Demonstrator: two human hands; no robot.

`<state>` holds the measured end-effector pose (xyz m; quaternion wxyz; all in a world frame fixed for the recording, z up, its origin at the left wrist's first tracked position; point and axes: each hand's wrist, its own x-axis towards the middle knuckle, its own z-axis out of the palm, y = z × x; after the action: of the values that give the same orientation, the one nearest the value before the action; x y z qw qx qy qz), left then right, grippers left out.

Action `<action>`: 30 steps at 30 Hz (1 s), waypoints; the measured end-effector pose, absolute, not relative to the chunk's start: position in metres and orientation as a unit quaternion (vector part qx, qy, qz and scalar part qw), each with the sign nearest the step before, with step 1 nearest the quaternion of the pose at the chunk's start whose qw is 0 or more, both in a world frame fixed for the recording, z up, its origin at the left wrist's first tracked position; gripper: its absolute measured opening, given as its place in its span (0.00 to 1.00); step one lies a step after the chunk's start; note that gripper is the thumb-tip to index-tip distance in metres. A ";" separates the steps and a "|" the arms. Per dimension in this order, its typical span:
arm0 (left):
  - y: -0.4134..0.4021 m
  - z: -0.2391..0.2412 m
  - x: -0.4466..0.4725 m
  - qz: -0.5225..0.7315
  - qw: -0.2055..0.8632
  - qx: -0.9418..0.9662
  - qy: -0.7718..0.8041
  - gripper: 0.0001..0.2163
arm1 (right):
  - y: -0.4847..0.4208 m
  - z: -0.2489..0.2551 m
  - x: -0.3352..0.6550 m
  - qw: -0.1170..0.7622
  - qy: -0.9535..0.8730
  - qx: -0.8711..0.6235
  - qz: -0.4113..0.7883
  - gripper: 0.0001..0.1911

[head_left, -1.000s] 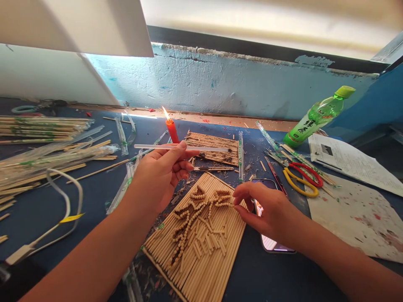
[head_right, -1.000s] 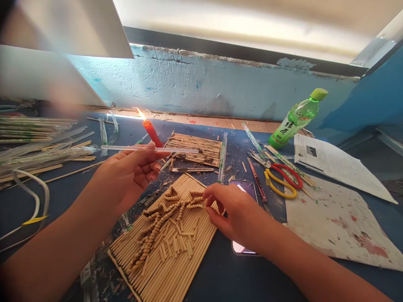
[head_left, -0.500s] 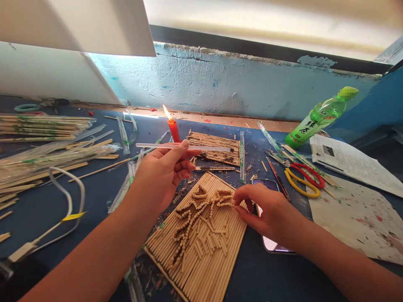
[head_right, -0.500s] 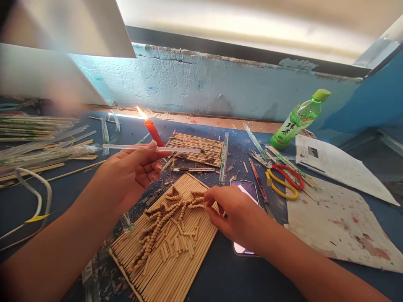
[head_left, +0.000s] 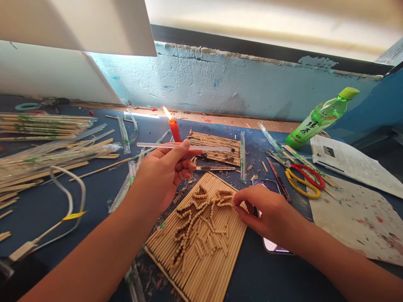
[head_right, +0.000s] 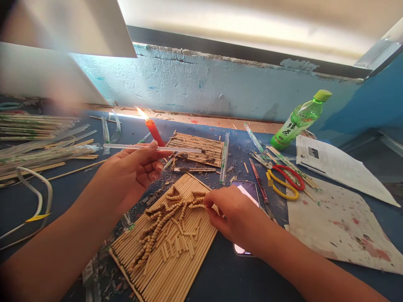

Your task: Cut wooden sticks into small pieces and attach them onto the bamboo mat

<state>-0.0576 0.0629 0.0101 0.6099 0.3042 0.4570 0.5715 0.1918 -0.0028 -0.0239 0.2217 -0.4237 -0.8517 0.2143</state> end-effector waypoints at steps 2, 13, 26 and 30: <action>0.063 0.010 -0.058 0.569 0.612 0.304 0.458 0.09 | -0.003 -0.025 0.191 0.223 -0.854 -0.421 0.208 0.07; 0.064 0.008 -0.058 0.568 0.615 0.310 0.451 0.08 | -0.003 -0.022 0.192 0.237 -0.863 -0.407 0.182 0.05; 0.061 0.012 -0.058 0.567 0.615 0.305 0.455 0.08 | -0.003 -0.023 0.193 0.233 -0.870 -0.394 0.180 0.04; 0.061 0.011 -0.058 0.566 0.616 0.305 0.455 0.09 | -0.002 -0.022 0.192 0.230 -0.874 -0.388 0.179 0.05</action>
<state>-0.0582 0.0614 0.0110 0.6164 0.3046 0.4552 0.5658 0.1925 -0.0022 -0.0225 0.2301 -0.3882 -0.8742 0.1791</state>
